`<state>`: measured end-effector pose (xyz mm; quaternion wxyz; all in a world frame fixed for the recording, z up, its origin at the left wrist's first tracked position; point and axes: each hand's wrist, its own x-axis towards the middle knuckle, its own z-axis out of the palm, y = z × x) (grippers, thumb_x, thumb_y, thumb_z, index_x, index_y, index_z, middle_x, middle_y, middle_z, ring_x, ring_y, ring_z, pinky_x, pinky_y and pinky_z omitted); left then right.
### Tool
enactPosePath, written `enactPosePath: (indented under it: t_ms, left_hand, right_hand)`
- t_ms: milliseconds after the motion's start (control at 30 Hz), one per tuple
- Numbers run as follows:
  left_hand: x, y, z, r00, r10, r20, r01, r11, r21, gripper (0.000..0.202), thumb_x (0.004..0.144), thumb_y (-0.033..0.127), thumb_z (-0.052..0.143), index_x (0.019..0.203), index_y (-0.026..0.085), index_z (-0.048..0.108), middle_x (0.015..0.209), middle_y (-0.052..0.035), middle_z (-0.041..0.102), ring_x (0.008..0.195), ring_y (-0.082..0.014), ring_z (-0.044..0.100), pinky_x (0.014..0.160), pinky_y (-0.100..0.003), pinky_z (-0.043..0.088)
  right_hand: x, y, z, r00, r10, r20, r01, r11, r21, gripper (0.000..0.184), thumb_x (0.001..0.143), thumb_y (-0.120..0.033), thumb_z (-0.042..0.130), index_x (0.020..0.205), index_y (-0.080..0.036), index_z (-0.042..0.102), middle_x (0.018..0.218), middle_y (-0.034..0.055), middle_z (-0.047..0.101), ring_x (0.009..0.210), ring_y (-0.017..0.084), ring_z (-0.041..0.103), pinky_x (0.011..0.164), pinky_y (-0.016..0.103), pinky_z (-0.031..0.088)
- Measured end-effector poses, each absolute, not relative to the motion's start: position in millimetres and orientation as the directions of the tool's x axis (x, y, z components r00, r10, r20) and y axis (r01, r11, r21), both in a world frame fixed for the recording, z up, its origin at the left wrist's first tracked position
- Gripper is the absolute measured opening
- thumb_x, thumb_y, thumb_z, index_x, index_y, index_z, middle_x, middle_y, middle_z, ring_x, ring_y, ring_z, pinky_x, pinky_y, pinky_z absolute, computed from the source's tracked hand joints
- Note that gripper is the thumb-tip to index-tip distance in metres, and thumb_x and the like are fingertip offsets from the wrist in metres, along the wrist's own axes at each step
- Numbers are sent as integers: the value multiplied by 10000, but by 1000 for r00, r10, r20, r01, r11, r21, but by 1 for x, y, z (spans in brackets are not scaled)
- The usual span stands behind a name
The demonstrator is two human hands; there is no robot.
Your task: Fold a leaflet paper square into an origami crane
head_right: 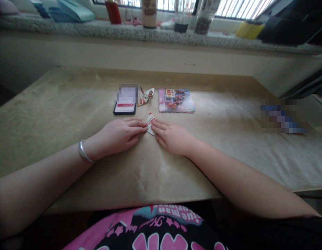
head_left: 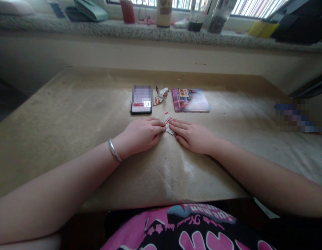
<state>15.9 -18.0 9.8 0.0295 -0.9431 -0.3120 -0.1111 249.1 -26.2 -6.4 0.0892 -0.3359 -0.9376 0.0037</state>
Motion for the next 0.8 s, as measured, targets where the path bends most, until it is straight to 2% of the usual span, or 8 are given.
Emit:
enactPosePath:
  t_ms: [100, 200, 333, 467, 667, 733, 800]
  left_hand:
    - [15, -18, 13, 780, 584, 226, 597, -802, 13, 362, 861, 182, 446, 1109, 189, 710, 1179, -22, 698, 1089, -199, 650, 950, -339, 537]
    - [13, -17, 16, 802, 552, 227, 568, -823, -7, 352, 852, 176, 446, 1066, 194, 726, 1140, -6, 715, 1065, -194, 660, 941, -334, 540]
    - [10, -13, 14, 809, 533, 248, 550, -835, -2, 336, 851, 185, 449, 1028, 179, 734, 1135, -31, 716, 1028, -200, 671, 914, -345, 551]
    - [8, -9, 11, 808, 518, 281, 521, -851, 70, 308, 838, 177, 457, 969, 180, 735, 1083, -28, 731, 1000, -187, 676, 917, -326, 543]
    - [15, -10, 7, 757, 574, 311, 561, -816, 140, 212, 832, 173, 484, 853, 175, 695, 906, -45, 726, 834, -181, 676, 764, -298, 537]
    - [17, -10, 5, 744, 574, 342, 562, -815, 144, 202, 843, 164, 491, 903, 172, 684, 897, -49, 712, 833, -175, 659, 772, -292, 521]
    - [19, -8, 4, 711, 585, 390, 583, -801, 137, 211, 863, 186, 506, 994, 161, 669, 983, -74, 697, 914, -190, 635, 837, -316, 505]
  right_hand:
    - [250, -27, -3, -740, 636, 218, 643, 764, -48, 391, 918, -218, 441, 1236, -103, 637, 1305, 133, 622, 1211, 239, 594, 1030, 384, 490]
    - [249, -27, 0, -707, 658, 259, 668, 742, -58, 310, 922, -238, 462, 1064, -158, 725, 1165, 82, 712, 1085, 211, 669, 947, 342, 531]
    - [243, -30, 3, -629, 738, 243, 742, 664, -95, 289, 927, -337, 503, 948, -167, 736, 1068, 79, 745, 994, 220, 694, 868, 341, 537]
    - [237, -29, 2, -526, 814, 246, 806, 570, -161, 343, 839, -493, 628, 926, -173, 717, 1026, 88, 741, 942, 249, 686, 809, 360, 527]
    - [239, -21, -3, -531, 793, 299, 754, 603, -261, 207, 835, -335, 645, 958, -180, 706, 1044, 83, 732, 978, 238, 663, 875, 366, 499]
    - [241, -20, -3, -555, 777, 297, 730, 626, -274, 195, 836, -309, 631, 964, -182, 704, 1044, 87, 730, 978, 240, 661, 884, 377, 500]
    - [242, -19, -4, -595, 748, 295, 689, 663, -293, 189, 837, -289, 620, 974, -188, 702, 1055, 87, 725, 982, 236, 661, 896, 382, 502]
